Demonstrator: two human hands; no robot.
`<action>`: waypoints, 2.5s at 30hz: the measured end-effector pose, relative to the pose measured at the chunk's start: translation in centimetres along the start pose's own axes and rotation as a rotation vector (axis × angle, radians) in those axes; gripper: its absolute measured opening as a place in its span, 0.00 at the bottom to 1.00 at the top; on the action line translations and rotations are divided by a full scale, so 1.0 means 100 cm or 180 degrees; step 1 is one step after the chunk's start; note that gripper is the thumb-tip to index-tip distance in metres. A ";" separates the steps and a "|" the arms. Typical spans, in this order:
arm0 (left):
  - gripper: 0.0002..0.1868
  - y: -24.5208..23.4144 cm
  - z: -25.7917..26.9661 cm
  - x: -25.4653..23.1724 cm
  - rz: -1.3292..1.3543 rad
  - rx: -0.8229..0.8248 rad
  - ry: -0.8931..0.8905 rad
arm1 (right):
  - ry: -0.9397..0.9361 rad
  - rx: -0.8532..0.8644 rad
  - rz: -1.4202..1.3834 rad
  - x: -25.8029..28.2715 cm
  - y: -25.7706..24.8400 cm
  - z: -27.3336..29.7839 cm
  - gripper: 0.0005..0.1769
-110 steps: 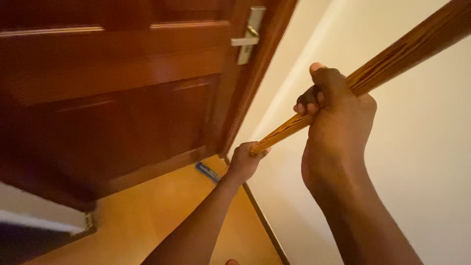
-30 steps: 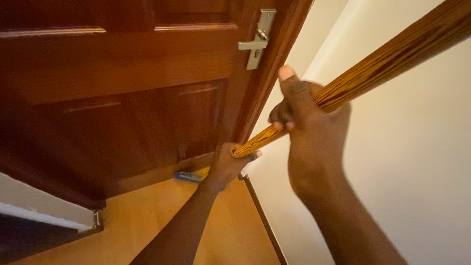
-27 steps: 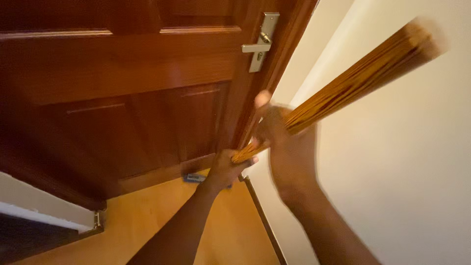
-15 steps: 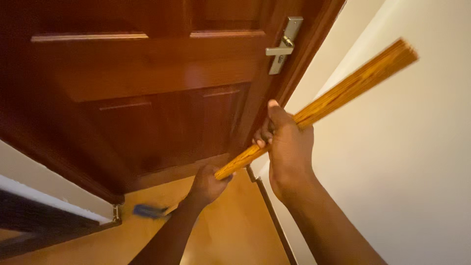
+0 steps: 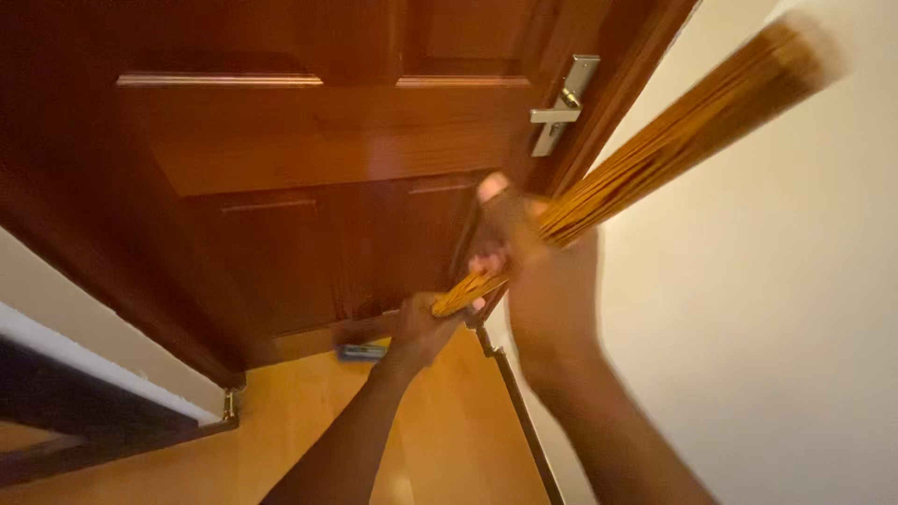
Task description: The person sweeps the wooden floor in a hallway using a broom, pushing the brush along the edges of the wall and a door frame.
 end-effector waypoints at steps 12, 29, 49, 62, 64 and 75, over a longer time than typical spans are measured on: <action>0.21 -0.051 0.034 0.002 -0.0125 -0.0302 0.1393 | 0.0711 0.0198 -0.0458 -0.039 0.040 -0.003 0.22; 0.24 -0.051 0.000 0.007 -0.0377 -0.0543 0.0566 | 0.0024 0.0127 -0.0182 0.003 0.065 0.021 0.20; 0.35 -0.073 0.018 0.007 -0.0337 -0.0602 0.0567 | -0.0308 -0.0035 -0.0723 0.024 0.041 -0.009 0.17; 0.17 -0.070 0.029 0.052 -0.0319 -0.0609 0.0780 | 0.0537 0.0027 -0.0286 -0.020 0.067 0.032 0.20; 0.19 -0.079 0.030 0.072 -0.0327 -0.0824 0.0392 | 0.0645 0.0155 -0.0452 -0.031 0.066 0.034 0.21; 0.22 -0.051 0.061 0.009 -0.0220 -0.0480 0.0724 | 0.0391 -0.0250 -0.0773 0.010 0.009 0.018 0.19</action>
Point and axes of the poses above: each hand's wrist, its own z-axis away from the middle knuckle, its own y-axis out of the palm, x = y × z, the point moved 9 cm from there along -z, towards the middle knuckle, and after that the axes turned 11 degrees about -y, right-handed, at the moved point
